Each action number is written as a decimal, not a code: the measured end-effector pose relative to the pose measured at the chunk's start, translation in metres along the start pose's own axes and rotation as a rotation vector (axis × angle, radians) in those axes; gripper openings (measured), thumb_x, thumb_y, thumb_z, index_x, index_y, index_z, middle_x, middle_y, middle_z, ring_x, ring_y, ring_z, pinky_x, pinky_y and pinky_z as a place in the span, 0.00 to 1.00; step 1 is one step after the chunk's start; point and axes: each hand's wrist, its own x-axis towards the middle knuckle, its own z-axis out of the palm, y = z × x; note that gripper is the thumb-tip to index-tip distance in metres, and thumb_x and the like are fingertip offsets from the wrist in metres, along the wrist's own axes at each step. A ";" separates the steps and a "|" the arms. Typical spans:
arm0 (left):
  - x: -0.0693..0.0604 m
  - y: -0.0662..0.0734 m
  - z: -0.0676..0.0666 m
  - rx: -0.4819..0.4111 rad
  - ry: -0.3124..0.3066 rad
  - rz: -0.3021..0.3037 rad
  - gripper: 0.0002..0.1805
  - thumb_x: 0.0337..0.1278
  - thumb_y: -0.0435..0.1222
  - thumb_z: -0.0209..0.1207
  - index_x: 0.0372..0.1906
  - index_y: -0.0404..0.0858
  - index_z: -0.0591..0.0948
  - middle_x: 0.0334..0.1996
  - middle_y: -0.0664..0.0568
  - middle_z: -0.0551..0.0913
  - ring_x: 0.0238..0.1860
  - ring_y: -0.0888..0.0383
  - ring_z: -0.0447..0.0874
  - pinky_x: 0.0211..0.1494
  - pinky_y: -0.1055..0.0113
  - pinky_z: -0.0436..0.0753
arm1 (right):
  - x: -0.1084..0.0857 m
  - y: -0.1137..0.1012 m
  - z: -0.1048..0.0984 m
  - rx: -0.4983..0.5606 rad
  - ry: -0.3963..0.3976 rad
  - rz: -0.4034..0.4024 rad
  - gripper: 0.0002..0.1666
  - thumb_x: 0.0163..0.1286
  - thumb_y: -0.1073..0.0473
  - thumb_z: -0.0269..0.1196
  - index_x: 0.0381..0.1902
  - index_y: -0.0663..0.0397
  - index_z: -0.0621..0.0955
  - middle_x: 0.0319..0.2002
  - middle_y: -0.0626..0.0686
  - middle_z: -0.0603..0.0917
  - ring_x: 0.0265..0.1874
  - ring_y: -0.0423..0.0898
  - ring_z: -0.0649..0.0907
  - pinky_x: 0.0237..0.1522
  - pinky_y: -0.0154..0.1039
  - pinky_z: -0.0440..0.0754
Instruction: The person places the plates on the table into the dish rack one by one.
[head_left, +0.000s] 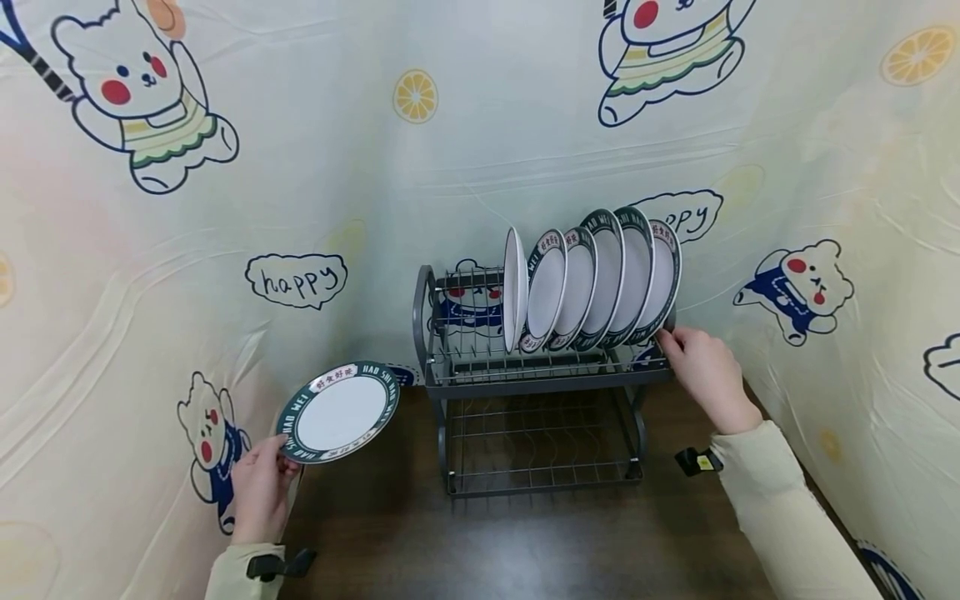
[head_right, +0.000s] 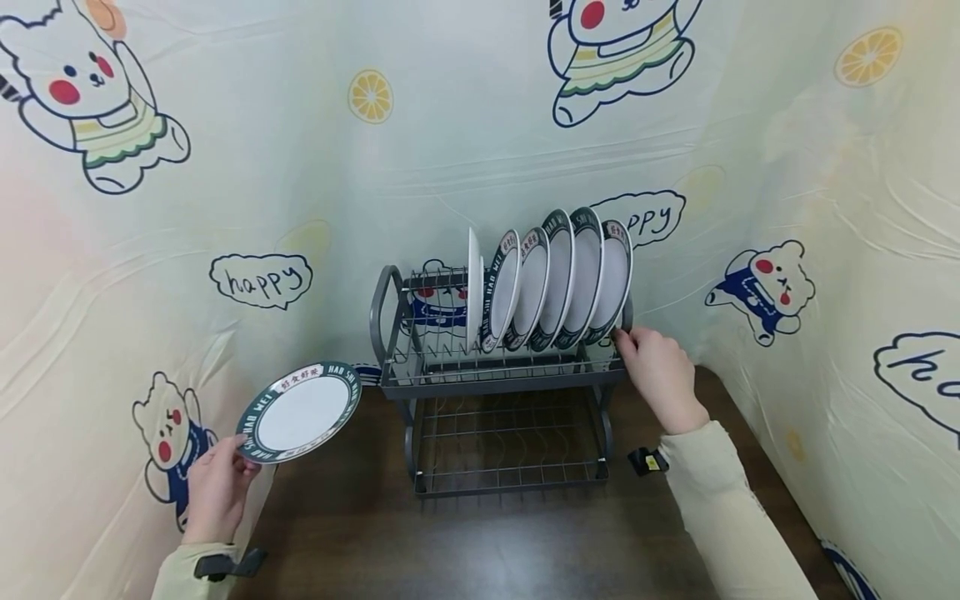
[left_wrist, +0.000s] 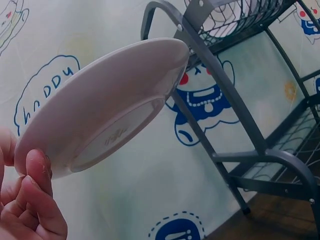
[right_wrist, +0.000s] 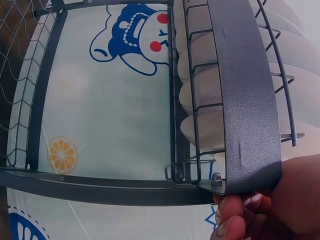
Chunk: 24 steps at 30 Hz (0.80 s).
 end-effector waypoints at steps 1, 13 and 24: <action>-0.001 0.001 0.001 0.002 0.002 0.002 0.19 0.76 0.42 0.58 0.27 0.39 0.87 0.25 0.56 0.83 0.24 0.61 0.77 0.29 0.75 0.80 | 0.000 0.000 0.000 0.001 -0.002 0.002 0.30 0.85 0.49 0.49 0.19 0.53 0.72 0.15 0.49 0.68 0.16 0.48 0.70 0.17 0.40 0.64; -0.014 0.021 0.005 -0.012 -0.036 -0.012 0.20 0.77 0.41 0.55 0.29 0.42 0.89 0.25 0.57 0.86 0.23 0.62 0.78 0.28 0.75 0.80 | 0.000 0.000 -0.001 0.032 -0.027 0.019 0.30 0.86 0.49 0.48 0.20 0.55 0.72 0.15 0.49 0.68 0.16 0.48 0.70 0.18 0.40 0.65; -0.027 0.033 0.006 -0.041 -0.142 0.021 0.18 0.78 0.43 0.56 0.31 0.43 0.89 0.28 0.57 0.86 0.24 0.63 0.79 0.26 0.77 0.79 | -0.001 0.001 0.000 0.048 -0.034 0.022 0.30 0.86 0.48 0.47 0.21 0.55 0.72 0.15 0.50 0.68 0.16 0.49 0.70 0.17 0.40 0.65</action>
